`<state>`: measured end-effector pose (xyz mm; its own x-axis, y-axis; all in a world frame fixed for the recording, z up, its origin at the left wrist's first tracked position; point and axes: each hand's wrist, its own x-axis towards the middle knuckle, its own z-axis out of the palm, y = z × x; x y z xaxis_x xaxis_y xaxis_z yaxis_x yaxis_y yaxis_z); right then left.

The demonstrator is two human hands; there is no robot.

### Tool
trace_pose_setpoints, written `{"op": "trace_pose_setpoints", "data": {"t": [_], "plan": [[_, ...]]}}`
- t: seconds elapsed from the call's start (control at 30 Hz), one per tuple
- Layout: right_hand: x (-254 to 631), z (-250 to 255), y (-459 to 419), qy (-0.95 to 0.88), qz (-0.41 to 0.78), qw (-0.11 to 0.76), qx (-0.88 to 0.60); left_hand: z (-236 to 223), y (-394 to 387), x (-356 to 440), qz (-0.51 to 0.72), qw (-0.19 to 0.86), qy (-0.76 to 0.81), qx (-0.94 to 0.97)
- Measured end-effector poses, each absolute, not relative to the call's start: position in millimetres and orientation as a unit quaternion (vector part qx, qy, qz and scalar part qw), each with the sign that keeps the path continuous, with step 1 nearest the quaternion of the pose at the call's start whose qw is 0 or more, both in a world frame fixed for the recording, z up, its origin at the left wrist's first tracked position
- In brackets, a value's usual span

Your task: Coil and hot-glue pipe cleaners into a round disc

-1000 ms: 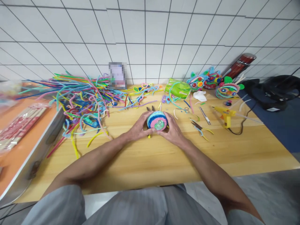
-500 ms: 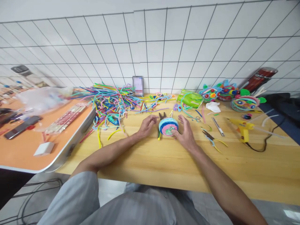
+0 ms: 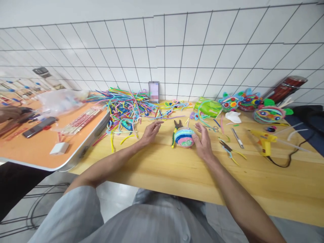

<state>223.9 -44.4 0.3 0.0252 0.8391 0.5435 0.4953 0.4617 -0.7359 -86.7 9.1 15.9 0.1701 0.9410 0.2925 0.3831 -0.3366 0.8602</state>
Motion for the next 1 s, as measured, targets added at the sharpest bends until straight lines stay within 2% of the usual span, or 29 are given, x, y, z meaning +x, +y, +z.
{"op": "trace_pose_setpoints", "data": {"t": [0.37,0.43,0.53,0.63,0.7,1.0], "plan": [[228.4,0.3,-38.3,-0.609,0.206,0.565,-0.517,19.8,-33.4,-109.8,0.377,0.312,0.481,0.727],[234.1,7.2,-38.0,-0.622,0.236,0.543,-0.513,20.5,-35.6,-110.3,0.367,0.311,0.472,0.739],[246.8,23.5,-42.9,-0.688,0.277,0.444,-0.503,19.6,-34.0,-112.0,0.359,0.309,0.46,0.751],[256.2,36.4,-52.4,-0.763,0.213,0.34,-0.506,15.7,-30.7,-115.6,0.361,0.303,0.455,0.756],[256.5,39.0,-58.3,-0.796,0.145,0.309,-0.499,11.3,-28.9,-118.3,0.366,0.297,0.455,0.755],[234.6,38.3,-41.7,-0.837,0.045,0.315,-0.444,-5.6,-27.8,-121.8,0.388,0.297,0.437,0.755]]}}
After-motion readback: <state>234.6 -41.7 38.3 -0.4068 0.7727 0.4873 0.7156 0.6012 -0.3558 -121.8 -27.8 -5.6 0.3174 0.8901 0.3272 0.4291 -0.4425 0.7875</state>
